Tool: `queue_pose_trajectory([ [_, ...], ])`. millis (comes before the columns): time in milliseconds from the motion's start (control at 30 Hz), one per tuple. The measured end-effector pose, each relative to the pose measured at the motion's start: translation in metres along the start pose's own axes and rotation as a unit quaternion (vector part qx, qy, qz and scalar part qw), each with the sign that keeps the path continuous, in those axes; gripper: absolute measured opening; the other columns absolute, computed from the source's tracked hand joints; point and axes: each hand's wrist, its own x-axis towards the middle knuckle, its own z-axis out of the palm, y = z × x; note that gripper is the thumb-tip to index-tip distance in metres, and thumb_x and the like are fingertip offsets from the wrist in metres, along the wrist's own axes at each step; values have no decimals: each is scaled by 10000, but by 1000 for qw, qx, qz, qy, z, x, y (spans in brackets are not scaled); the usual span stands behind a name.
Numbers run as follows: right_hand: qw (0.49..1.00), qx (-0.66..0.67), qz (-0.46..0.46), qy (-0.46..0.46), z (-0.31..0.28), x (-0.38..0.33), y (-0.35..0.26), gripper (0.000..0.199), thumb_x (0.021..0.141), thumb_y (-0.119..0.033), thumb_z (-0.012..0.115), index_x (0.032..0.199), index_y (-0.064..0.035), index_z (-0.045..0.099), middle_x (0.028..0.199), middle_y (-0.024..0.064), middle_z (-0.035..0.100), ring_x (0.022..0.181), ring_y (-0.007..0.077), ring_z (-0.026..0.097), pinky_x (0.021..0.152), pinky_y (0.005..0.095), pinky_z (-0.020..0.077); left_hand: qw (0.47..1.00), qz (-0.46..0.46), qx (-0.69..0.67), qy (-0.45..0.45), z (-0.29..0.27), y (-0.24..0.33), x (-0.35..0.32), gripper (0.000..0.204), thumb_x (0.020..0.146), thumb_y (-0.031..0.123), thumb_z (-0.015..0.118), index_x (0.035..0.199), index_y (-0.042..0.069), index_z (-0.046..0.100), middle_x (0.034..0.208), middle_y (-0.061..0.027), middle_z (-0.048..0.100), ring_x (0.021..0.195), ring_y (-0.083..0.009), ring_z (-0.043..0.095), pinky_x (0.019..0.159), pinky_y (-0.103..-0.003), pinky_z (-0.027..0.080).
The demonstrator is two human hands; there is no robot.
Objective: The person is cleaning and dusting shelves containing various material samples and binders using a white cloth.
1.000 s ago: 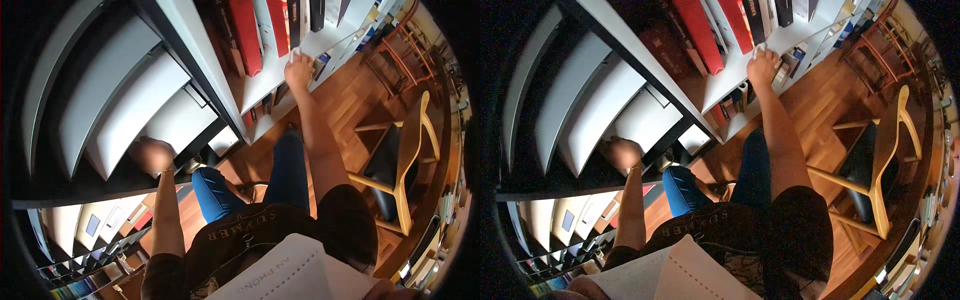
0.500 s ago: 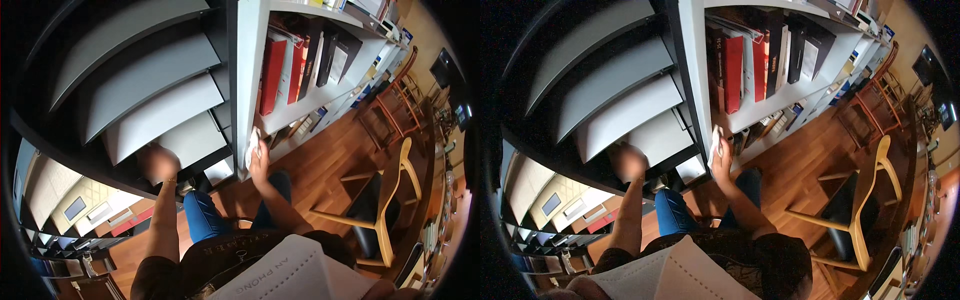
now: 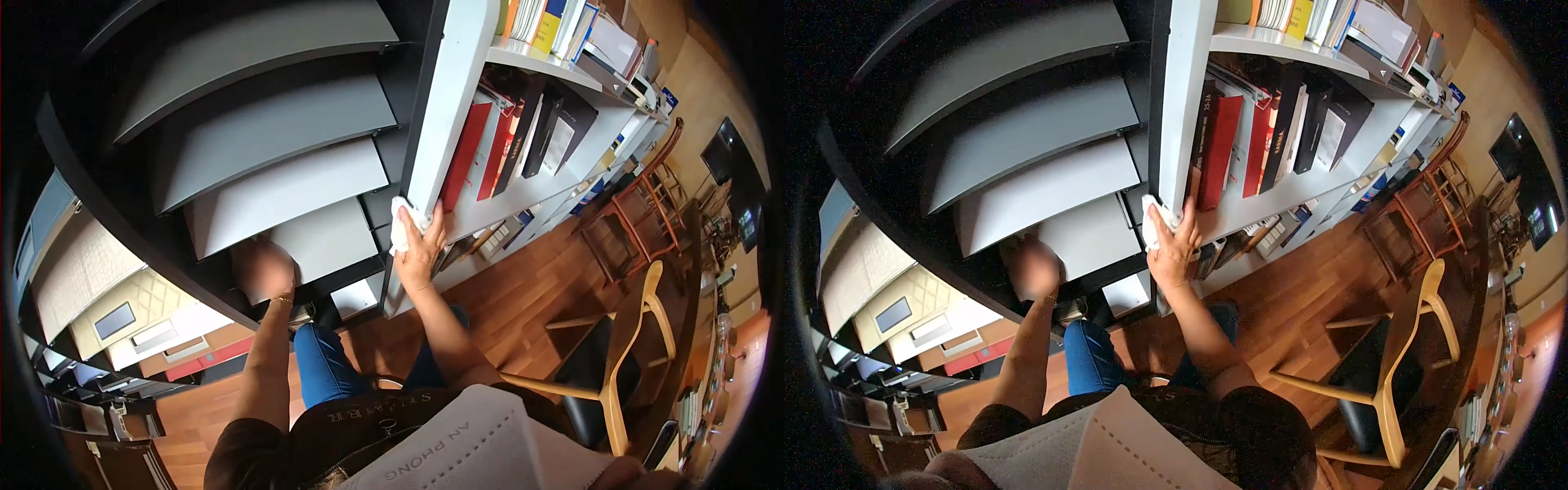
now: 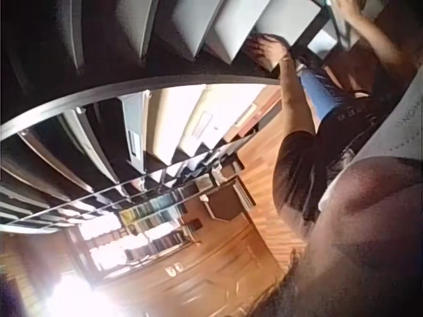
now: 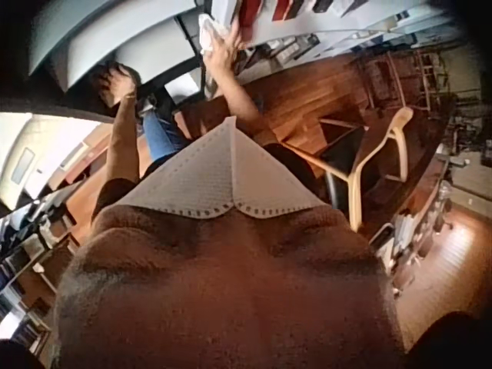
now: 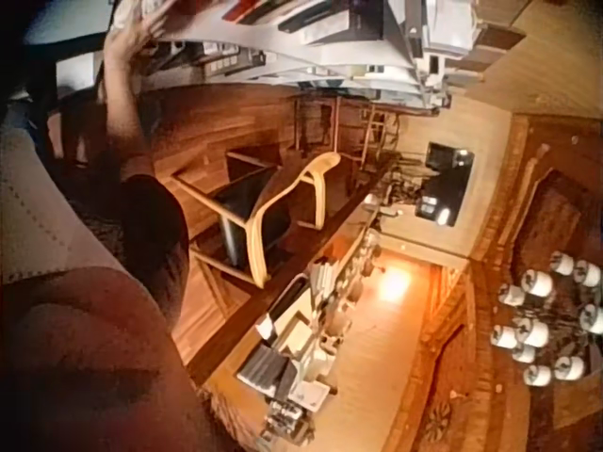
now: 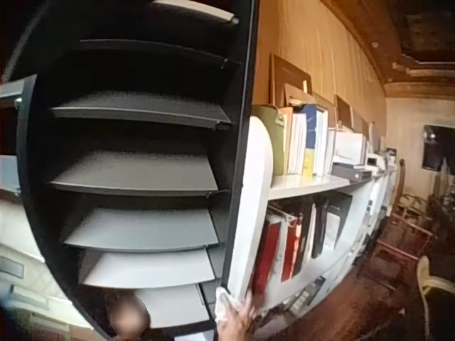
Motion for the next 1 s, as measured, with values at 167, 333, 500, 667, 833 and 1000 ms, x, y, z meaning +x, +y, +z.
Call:
queue_pose_trajectory([
  [167,988,61,-99,102,-37,88,-32,590,712,-20,548,1294,-111,546,1472,311,217,1282,485,335,1065,493,238,998,21,17,62,1,2,-3,529,968,436,347,1411,150,383,1507,-154,284,1371,-390,258,1052,-657,187],
  [333,948,162,-143,235,-49,146,-45,542,671,64,744,1170,-65,577,1314,206,357,1199,383,421,1004,437,397,997,18,20,70,1,3,-3,530,966,435,360,1414,153,379,1513,-139,281,1357,-394,286,1034,-671,210],
  [500,962,130,-134,202,-21,89,-12,475,650,-45,757,1110,-120,667,1154,126,406,1155,352,443,988,440,377,997,13,-8,72,8,-4,-1,479,955,403,374,1338,125,453,1512,-145,280,1404,-402,162,1081,-661,102],
  [667,990,99,-86,58,7,-17,42,455,695,-66,698,1140,-156,676,1137,128,393,1133,342,425,980,423,380,999,10,-13,45,7,-2,1,501,959,410,373,1372,129,412,1498,-150,306,1367,-416,232,1052,-677,153],
  [833,994,47,-96,-32,-1,-32,49,482,689,-45,640,1154,-166,671,1105,107,418,1108,322,422,986,412,342,1000,11,6,27,-4,3,-3,540,958,411,378,1423,138,359,1485,-155,326,1333,-435,286,1050,-671,174],
  [1000,982,0,-167,93,-25,54,14,479,686,-118,730,1155,-199,675,1065,82,423,1082,311,420,960,426,334,995,26,-39,88,8,3,0,480,964,422,351,1302,105,476,1515,-143,281,1382,-404,220,1045,-687,161],
])
